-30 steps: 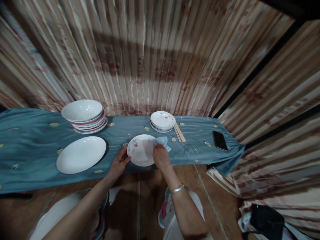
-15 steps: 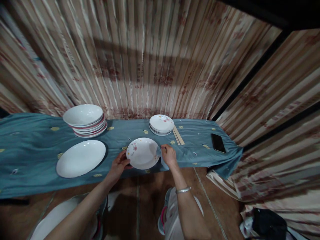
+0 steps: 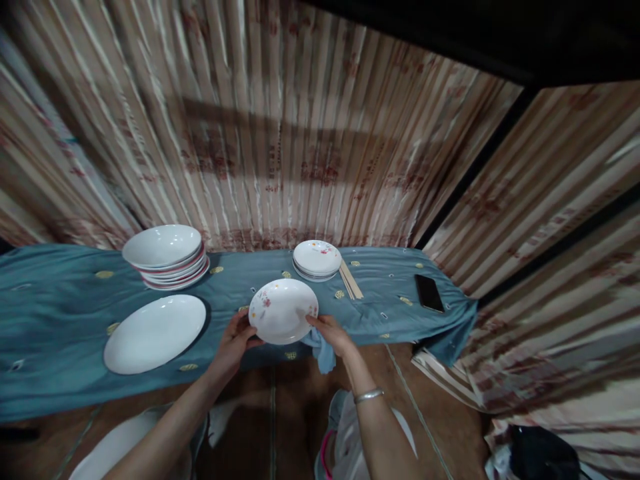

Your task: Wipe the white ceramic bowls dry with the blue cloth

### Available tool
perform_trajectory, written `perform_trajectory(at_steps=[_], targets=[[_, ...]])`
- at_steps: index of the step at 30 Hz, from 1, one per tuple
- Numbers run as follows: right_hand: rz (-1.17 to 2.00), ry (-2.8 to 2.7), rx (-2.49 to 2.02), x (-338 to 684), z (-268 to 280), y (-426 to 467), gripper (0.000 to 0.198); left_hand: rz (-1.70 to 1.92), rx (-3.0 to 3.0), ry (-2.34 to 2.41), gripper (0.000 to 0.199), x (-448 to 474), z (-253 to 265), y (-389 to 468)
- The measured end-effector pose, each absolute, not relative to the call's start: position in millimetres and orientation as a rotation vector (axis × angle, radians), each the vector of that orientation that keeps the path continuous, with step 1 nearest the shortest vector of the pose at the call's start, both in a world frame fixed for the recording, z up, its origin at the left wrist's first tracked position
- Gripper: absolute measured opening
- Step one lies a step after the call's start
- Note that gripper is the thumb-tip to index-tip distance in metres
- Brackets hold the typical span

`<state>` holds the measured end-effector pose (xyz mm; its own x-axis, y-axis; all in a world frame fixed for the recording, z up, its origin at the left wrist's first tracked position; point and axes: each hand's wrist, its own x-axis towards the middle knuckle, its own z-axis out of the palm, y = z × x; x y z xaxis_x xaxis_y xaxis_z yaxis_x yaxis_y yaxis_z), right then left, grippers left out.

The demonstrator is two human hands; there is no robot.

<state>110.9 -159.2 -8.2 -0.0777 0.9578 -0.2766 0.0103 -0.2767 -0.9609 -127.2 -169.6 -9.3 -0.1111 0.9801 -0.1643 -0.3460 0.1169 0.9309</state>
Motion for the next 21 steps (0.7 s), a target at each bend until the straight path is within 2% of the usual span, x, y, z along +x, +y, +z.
perform_trajectory(at_steps=[7, 15, 21], targets=[[1.737, -0.918, -1.239, 94.9, 16.6, -166.8, 0.039, 1.390, 0.758, 1.048, 0.054, -117.3, 1.8, -158.8], [1.547, -0.802, -1.140, 89.5, 23.6, -150.4, 0.040, 1.393, 0.808, 0.963, 0.059, -103.9, 30.0, -142.1], [1.516, -0.719, -1.085, 85.4, 24.3, -136.8, 0.040, 1.439, 0.769, 0.934, 0.062, -81.9, 41.7, -134.9]])
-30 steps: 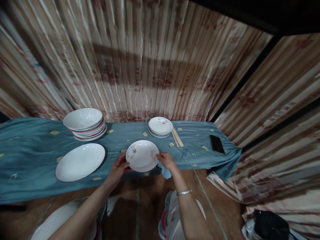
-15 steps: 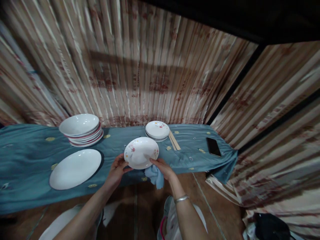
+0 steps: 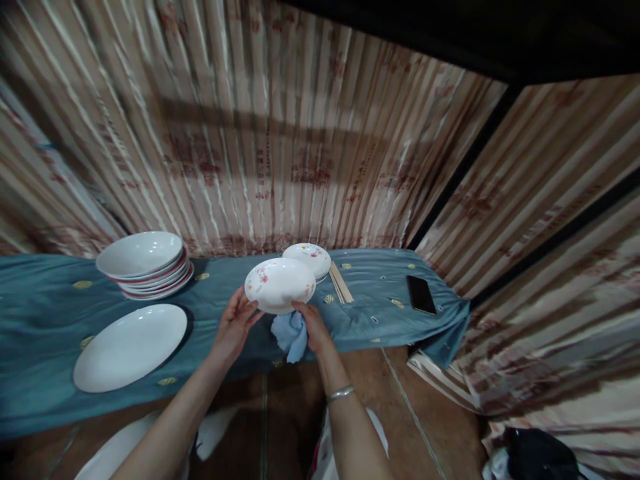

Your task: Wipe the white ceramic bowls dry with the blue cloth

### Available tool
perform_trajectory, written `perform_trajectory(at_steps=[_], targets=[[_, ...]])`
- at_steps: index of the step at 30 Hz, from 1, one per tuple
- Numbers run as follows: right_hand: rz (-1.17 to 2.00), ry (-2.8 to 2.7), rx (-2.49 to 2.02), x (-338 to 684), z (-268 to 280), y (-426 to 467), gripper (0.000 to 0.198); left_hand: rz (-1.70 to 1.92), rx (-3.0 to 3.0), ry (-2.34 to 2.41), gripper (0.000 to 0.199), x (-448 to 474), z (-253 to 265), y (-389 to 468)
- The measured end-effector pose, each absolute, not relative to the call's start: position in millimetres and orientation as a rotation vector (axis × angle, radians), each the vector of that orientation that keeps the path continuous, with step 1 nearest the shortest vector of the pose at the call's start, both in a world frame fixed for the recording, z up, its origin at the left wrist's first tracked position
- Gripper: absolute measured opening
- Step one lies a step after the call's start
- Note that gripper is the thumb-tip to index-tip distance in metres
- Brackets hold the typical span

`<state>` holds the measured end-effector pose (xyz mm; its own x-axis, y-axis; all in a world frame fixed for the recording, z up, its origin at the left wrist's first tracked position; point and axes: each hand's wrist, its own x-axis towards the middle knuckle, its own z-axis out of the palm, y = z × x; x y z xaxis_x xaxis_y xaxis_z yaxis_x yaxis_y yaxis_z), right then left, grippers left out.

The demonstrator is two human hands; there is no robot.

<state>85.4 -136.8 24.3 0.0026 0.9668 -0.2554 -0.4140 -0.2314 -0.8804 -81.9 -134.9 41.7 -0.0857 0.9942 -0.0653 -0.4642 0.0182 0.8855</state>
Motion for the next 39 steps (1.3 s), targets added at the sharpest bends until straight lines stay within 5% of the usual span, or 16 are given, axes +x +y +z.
perform_trajectory(at_steps=[12, 24, 39], targets=[[1.455, -0.675, -0.975, 105.8, 23.8, -101.1, 0.050, 1.394, 0.723, 0.968, 0.046, -37.7, 54.0, -73.5], [1.584, -0.481, -0.778, 106.7, 32.6, -91.3, 0.035, 1.387, 0.651, 1.173, 0.035, -10.6, 59.2, -34.5], [1.608, -0.456, -0.731, 100.3, 34.2, -84.0, 0.030, 1.343, 0.880, 1.251, 0.061, 3.3, 23.1, -1.7]])
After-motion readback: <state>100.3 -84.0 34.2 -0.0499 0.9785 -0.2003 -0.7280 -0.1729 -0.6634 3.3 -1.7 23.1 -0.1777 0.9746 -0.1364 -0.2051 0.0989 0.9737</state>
